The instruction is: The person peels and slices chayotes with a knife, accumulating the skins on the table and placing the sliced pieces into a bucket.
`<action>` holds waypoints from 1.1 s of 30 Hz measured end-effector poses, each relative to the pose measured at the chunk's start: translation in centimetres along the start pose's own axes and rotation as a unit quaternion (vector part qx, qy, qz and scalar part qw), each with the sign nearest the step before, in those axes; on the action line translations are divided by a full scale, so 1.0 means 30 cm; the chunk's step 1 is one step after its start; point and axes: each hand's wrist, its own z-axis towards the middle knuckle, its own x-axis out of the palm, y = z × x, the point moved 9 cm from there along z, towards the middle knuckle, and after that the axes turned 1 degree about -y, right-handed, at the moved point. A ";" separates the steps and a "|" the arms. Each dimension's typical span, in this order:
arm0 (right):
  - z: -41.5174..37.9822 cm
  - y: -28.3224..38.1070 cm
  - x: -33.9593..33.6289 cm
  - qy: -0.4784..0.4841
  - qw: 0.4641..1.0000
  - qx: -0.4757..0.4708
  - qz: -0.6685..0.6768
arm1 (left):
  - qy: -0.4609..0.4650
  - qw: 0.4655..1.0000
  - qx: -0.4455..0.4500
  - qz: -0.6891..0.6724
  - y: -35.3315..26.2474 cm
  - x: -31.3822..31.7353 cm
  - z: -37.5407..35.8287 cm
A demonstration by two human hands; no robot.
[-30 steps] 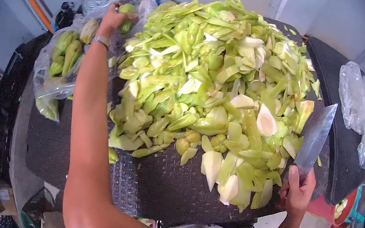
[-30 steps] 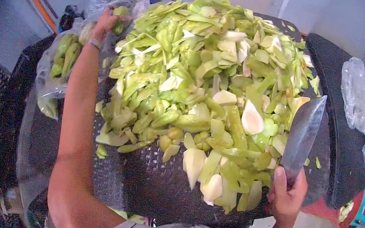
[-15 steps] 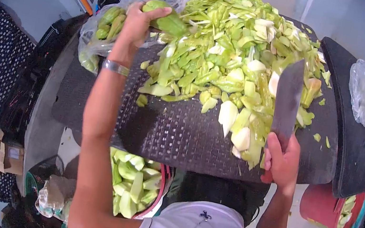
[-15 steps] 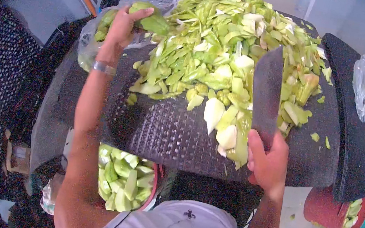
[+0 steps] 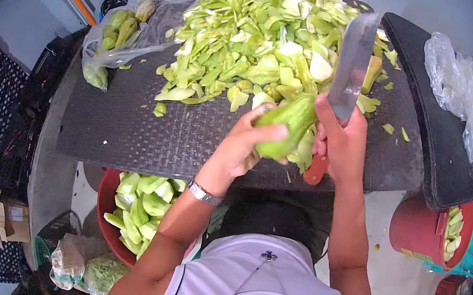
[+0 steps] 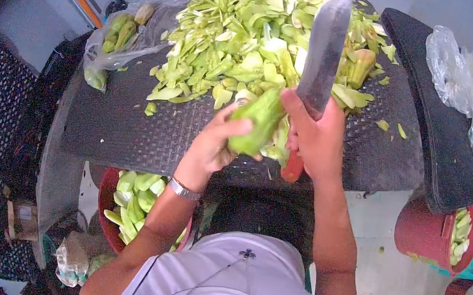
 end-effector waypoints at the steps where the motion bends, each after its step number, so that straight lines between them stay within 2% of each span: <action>1: 0.005 -0.010 -0.009 -0.020 0.997 -0.022 -0.069 | -0.001 0.998 0.007 0.054 0.009 0.018 -0.012; 3: 0.004 0.014 -0.005 -0.040 0.974 -0.084 -0.205 | 0.000 0.986 0.026 0.164 0.021 0.077 -0.010; 4: -0.009 0.050 0.005 -0.046 0.953 -0.121 -0.274 | -0.022 0.987 0.010 0.156 0.038 0.064 -0.012; 5: -0.024 0.085 0.015 -0.057 0.926 -0.157 -0.340 | -0.021 0.982 0.034 0.182 0.023 0.068 -0.014; 7: -0.040 0.126 0.004 -0.029 0.889 -0.125 -0.440 | -0.020 0.969 0.076 0.234 -0.007 0.069 -0.029; 8: -0.039 0.140 -0.016 -0.039 0.899 -0.195 -0.390 | -0.017 0.977 0.056 0.203 0.000 0.059 -0.034; 10: -0.015 0.129 -0.059 -0.024 0.882 -0.153 -0.445 | -0.012 0.990 0.016 0.137 0.012 0.044 -0.041; 11: -0.006 0.126 -0.074 -0.018 0.871 -0.135 -0.472 | -0.008 0.998 -0.029 0.059 0.043 0.047 -0.050; 13: -0.016 0.132 -0.078 -0.012 0.866 -0.153 -0.476 | 0.004 0.989 -0.115 -0.098 0.098 0.078 -0.072; 14: -0.034 0.139 -0.068 0.004 0.862 -0.163 -0.481 | 0.056 0.982 -0.139 -0.112 0.095 0.120 -0.087; 15: -0.050 0.139 -0.057 0.019 0.858 -0.171 -0.484 | 0.051 0.996 -0.062 0.025 0.055 0.114 -0.074; 16: -0.069 0.141 -0.035 0.039 0.850 -0.196 -0.488 | 0.044 0.986 0.011 0.161 0.020 0.114 -0.075; 17: -0.097 0.145 -0.010 0.057 0.840 -0.208 -0.498 | 0.036 0.952 0.082 0.293 -0.013 0.121 -0.083; 18: -0.128 0.164 0.017 0.076 0.828 -0.223 -0.509 | 0.047 0.847 0.203 0.490 -0.066 0.155 -0.091; 19: -0.154 0.180 0.041 0.095 0.814 -0.240 -0.520 | 0.004 0.688 0.323 0.650 -0.120 0.192 -0.116; 21: -0.167 0.183 0.051 0.109 0.801 -0.233 -0.541 | -0.048 0.847 0.254 0.465 -0.143 0.142 -0.089; 22: -0.171 0.189 0.056 0.112 0.791 -0.232 -0.556 | -0.024 0.789 0.326 0.521 -0.174 0.164 -0.104; 23: -0.176 0.189 0.062 0.116 0.780 -0.229 -0.570 | -0.027 0.784 0.326 0.527 -0.176 0.164 -0.106; 25: -0.183 0.196 0.077 0.117 0.793 -0.227 -0.553 | -0.036 0.775 0.328 0.539 -0.183 0.168 -0.111; 28: -0.186 0.202 0.092 0.114 0.801 -0.236 -0.538 | -0.076 0.815 0.281 0.502 -0.176 0.162 -0.116; 31: -0.188 0.198 0.096 0.111 0.800 -0.248 -0.534 | -0.092 0.739 0.358 0.563 -0.199 0.191 -0.151; 33: -0.189 0.198 0.096 0.111 0.801 -0.249 -0.533 | -0.106 0.749 0.362 0.545 -0.191 0.177 -0.151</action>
